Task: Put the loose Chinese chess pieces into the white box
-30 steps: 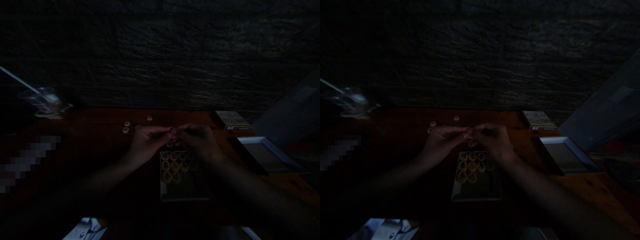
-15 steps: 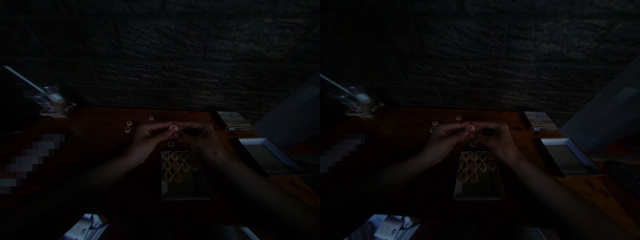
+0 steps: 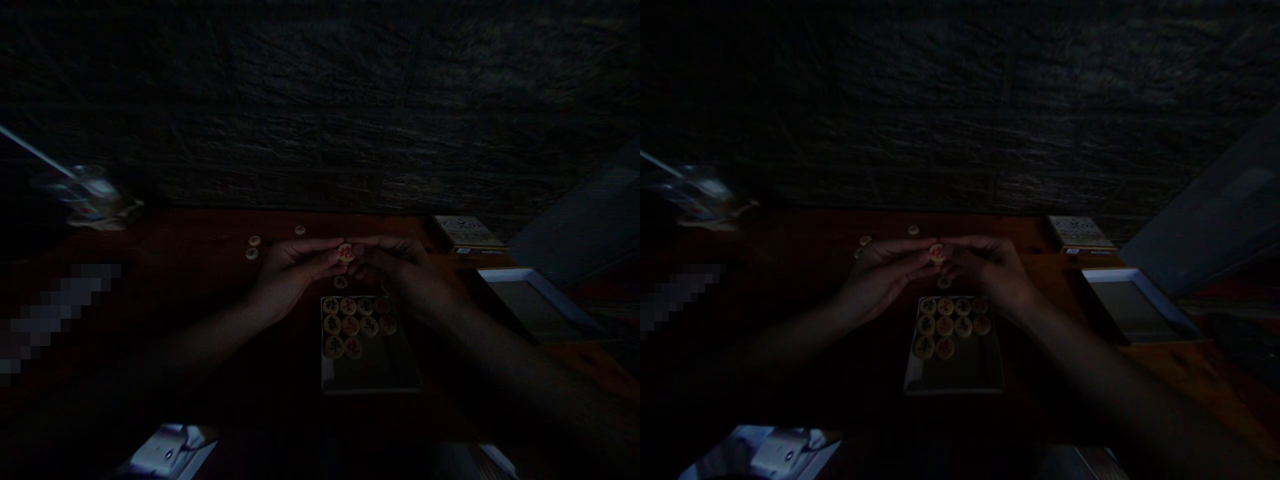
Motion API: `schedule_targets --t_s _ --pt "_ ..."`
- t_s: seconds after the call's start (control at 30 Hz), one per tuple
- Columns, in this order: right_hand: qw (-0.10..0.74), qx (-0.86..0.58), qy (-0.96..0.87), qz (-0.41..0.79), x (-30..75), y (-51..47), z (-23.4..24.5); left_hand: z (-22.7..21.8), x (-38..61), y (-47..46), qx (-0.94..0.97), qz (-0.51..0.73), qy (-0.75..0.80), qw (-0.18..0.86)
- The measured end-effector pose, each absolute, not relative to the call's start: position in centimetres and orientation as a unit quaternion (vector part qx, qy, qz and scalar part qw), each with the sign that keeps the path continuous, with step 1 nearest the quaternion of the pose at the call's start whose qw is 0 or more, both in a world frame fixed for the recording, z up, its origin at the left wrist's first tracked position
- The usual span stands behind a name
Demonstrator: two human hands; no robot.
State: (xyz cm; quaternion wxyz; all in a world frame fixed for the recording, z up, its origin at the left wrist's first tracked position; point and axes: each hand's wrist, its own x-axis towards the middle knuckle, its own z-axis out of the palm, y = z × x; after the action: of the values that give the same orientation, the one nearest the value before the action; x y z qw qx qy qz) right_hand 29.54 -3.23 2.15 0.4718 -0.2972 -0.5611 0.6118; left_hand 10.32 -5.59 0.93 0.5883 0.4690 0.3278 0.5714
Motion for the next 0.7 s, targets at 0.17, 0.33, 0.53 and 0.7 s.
schedule_targets --t_s 0.17,0.33,0.53,0.7 --pt "0.488 -0.332 -0.613 0.525 29.57 -3.38 1.95 0.25 10.28 -5.57 0.529 0.564 0.36 0.522" --pt "0.49 -0.333 -0.619 0.516 29.57 -3.5 1.31 0.28 10.28 -5.72 0.574 0.573 0.38 0.445" --pt "0.491 -0.34 -0.593 0.54 29.34 -3.52 1.37 0.57 10.5 -5.94 0.605 0.582 0.371 0.397" --pt "0.493 -0.334 -0.572 0.565 29.04 -3.67 1.64 0.76 10.82 -6.21 0.613 0.589 0.367 0.378"
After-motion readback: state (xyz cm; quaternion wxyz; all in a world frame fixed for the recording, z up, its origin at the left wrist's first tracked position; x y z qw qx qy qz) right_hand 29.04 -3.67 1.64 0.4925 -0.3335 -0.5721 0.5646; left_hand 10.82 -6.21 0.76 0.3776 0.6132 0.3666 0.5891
